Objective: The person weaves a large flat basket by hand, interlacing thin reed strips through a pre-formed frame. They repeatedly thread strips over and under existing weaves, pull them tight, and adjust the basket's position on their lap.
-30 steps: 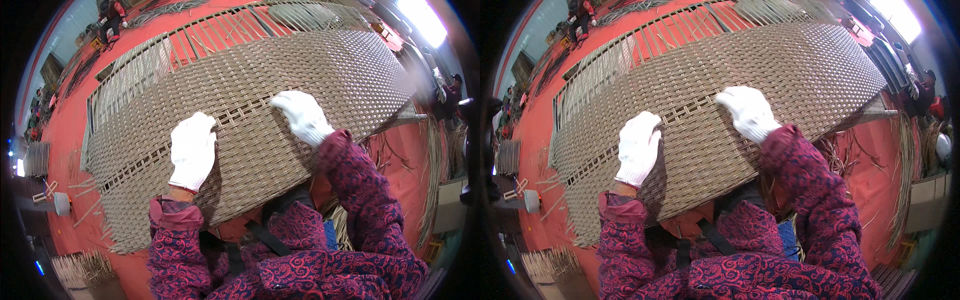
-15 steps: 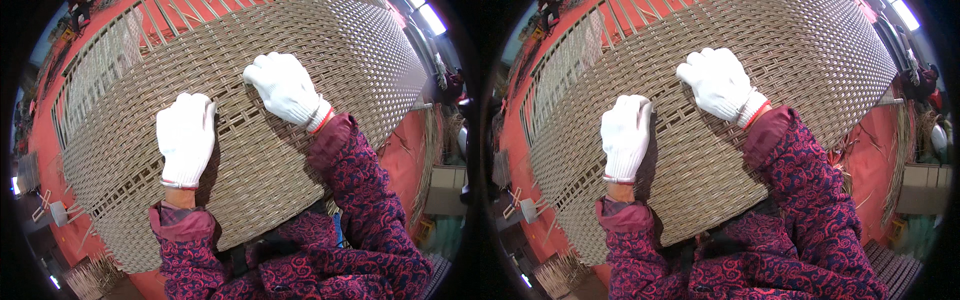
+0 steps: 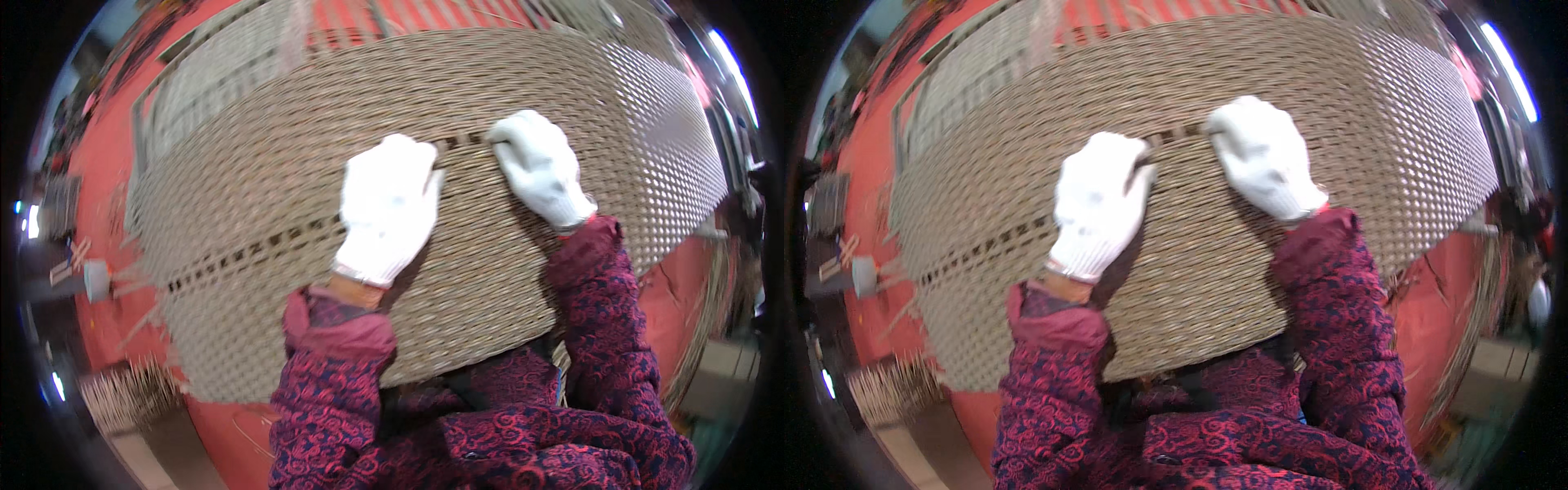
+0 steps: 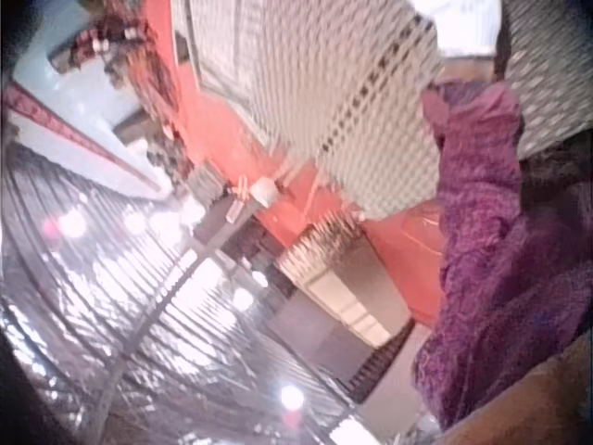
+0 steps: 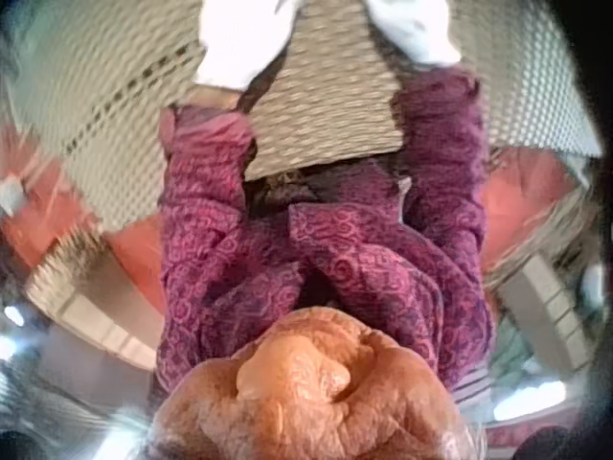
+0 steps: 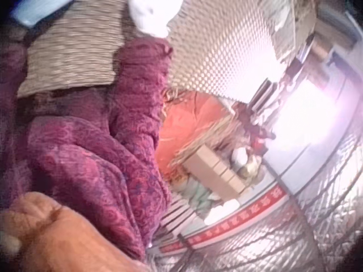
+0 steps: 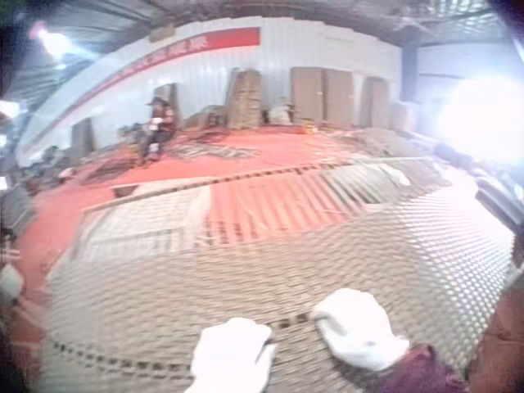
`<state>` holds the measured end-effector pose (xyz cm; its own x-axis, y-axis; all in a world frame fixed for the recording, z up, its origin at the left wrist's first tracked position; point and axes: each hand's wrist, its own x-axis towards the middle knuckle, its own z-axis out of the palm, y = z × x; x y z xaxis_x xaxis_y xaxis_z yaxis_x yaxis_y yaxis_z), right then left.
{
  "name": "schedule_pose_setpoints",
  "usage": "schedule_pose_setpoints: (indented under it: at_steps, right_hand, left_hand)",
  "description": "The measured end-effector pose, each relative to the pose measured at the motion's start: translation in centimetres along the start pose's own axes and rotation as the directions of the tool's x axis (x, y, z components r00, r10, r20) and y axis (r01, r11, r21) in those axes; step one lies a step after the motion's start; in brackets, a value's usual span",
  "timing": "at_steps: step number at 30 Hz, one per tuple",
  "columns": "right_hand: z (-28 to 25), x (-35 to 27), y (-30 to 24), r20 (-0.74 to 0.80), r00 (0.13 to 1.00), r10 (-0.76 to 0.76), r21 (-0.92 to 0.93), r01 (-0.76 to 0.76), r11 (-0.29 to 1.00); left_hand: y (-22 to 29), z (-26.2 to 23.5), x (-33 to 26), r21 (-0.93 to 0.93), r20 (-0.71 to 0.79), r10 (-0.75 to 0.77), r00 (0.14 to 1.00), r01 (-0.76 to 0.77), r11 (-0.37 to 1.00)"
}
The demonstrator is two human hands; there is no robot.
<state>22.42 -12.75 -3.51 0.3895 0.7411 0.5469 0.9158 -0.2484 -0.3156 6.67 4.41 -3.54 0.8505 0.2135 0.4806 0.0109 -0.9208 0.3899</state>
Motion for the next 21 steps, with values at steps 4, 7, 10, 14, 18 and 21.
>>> schedule_pose_setpoints:
  at_steps: [4, 7, 10, 14, 18, 21]
  right_hand:
    - [0.1, -0.3, -1.5, -0.032, 0.962, 0.271, 0.079, -0.268, 0.96]
    - [1.2, 0.5, -4.0, -0.226, 0.972, -0.058, -0.128, 0.029, 0.991]
    - [4.0, 1.7, -8.0, -0.075, 0.984, -0.161, 0.009, 0.163, 0.987]
    - [9.2, 4.2, -12.9, 0.0, 0.978, -0.21, 0.067, 0.21, 0.975]
    - [11.7, 5.1, -14.6, 0.044, 0.976, -0.214, -0.015, 0.215, 0.977]
    - [12.3, 5.4, -14.8, 0.04, 0.977, -0.208, -0.033, 0.209, 0.977]
  left_hand:
    - [-1.4, -2.1, -3.5, -0.003, -0.16, 0.062, 0.985, -0.064, 0.998]
    - [-5.2, -6.7, -7.0, 0.123, -0.061, -0.028, 0.998, 0.035, 0.992]
    - [-9.2, -10.8, -9.5, 0.323, -0.185, -0.061, 0.981, 0.12, 0.939]
    - [-12.1, -12.4, -11.2, 0.38, -0.209, -0.103, 0.973, 0.177, 0.908]
    - [-13.7, -13.2, -11.0, 0.359, -0.196, -0.14, 0.971, 0.204, 0.911]
    - [-14.8, -14.0, -10.7, 0.37, -0.226, -0.146, 0.963, 0.224, 0.902]
